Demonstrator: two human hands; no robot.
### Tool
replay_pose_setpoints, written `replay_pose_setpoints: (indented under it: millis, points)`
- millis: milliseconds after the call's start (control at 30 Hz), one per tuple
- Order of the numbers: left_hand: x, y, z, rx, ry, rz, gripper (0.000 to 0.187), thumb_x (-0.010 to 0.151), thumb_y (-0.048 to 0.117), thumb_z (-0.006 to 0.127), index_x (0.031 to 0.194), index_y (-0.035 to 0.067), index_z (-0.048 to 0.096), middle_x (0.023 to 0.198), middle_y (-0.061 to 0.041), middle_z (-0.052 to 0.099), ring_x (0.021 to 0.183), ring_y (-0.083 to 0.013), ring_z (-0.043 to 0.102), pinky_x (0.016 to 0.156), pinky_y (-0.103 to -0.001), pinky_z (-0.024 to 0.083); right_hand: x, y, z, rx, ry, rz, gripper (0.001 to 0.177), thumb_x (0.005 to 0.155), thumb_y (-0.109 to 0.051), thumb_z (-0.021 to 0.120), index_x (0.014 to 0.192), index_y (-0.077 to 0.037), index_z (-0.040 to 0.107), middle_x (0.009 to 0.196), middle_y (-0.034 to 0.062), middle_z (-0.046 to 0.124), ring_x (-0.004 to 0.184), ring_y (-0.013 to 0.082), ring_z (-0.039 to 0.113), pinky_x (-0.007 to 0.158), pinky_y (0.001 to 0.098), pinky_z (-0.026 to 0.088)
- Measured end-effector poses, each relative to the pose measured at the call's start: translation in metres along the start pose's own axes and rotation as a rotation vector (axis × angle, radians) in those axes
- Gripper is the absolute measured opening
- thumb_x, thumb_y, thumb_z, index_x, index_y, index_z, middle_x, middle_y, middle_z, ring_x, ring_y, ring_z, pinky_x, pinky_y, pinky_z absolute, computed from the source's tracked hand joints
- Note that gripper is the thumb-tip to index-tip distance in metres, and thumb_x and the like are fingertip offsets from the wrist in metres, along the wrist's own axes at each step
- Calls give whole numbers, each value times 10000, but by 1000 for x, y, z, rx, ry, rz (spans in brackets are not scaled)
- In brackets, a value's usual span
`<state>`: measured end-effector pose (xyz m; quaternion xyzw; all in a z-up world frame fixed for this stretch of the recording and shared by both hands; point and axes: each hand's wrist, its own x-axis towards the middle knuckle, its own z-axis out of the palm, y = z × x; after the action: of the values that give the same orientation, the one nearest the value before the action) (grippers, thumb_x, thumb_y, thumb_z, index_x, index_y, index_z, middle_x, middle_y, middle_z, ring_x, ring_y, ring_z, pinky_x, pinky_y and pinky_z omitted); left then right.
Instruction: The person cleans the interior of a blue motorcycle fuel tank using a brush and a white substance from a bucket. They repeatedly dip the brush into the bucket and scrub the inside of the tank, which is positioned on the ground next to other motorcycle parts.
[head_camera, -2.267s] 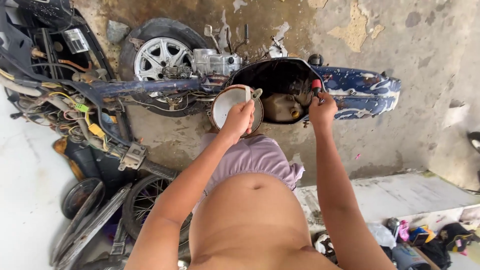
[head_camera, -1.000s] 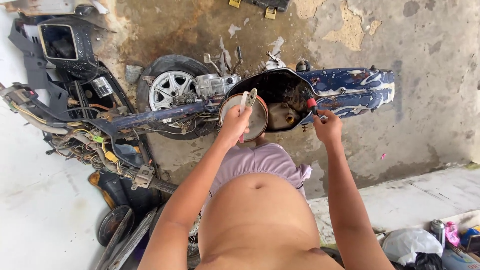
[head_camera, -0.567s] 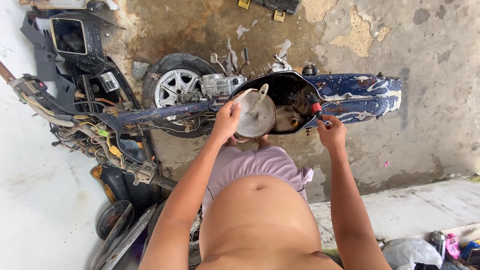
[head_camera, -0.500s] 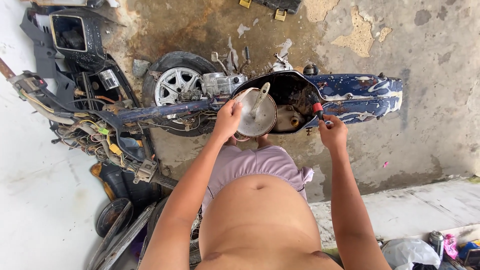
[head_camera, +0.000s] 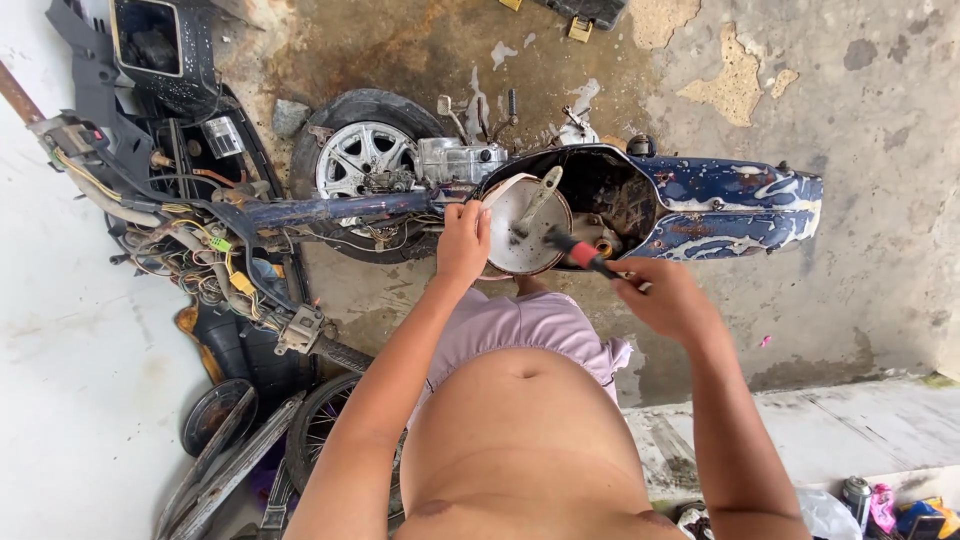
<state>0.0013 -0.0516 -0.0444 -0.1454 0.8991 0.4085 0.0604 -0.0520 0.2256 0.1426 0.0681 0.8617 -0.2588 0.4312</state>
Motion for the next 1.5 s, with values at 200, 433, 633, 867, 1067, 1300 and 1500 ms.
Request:
replay_pose_setpoints:
  millis: [200, 433, 633, 867, 1067, 1300, 1500]
  points:
    - [13, -7, 8, -25, -42, 27, 254, 1091, 326, 498, 970, 105, 472, 971, -85, 468, 656, -419, 663, 467, -446, 617, 104, -11, 109, -708, -32, -344, 257, 825, -196, 661, 1036, -153, 802, 900, 96, 790, 930, 284, 776, 812, 391, 631]
    - [19, -29, 17, -56, 1, 69, 245, 999, 293, 638, 921, 139, 463, 967, -99, 502, 769, -473, 668, 563, -510, 604, 62, -46, 39, -179, -189, -150, 342, 929, -196, 633, 1242, -163, 768, 1155, 122, 777, 1100, 338, 731, 905, 465, 587]
    - [23, -43, 27, -50, 50, 103, 209, 917, 131, 645, 869, 134, 441, 893, -91, 512, 780, -449, 670, 603, -493, 603, 68, 99, -11, 133, 124, 222, 380, 963, -160, 648, 1336, -119, 714, 843, 208, 759, 548, 229, 614, 526, 377, 511]
    - [24, -40, 18, -102, -17, 100, 309, 946, 54, 624, 802, 146, 366, 770, -58, 410, 655, -407, 629, 562, -401, 563, 145, 173, 91, 33, 666, 27, 253, 976, -196, 653, 1189, -128, 773, 724, 218, 690, 753, 402, 707, 664, 514, 542]
    - [29, -31, 12, -125, -83, -15, 181, 941, 112, 661, 1025, 92, 503, 795, -164, 618, 774, -439, 695, 607, -499, 574, 146, 159, 104, 183, 680, 70, 243, 1008, -134, 619, 1187, -23, 742, 726, 231, 696, 679, 384, 684, 607, 528, 525]
    - [28, -38, 10, -147, -182, -88, 387, 894, 142, 644, 1270, 51, 629, 764, -205, 671, 808, -448, 713, 653, -588, 576, 138, 177, 127, 330, 627, 171, 291, 1056, -136, 603, 1286, 18, 692, 844, 204, 733, 777, 348, 735, 626, 536, 561]
    - [43, -52, 27, -185, -279, -247, 494, 851, 200, 657, 1334, 93, 655, 750, -109, 663, 777, -301, 709, 662, -503, 591, 171, 124, 86, 333, 682, 77, 251, 1062, -96, 590, 1259, 25, 688, 674, 92, 669, 549, 166, 622, 510, 388, 512]
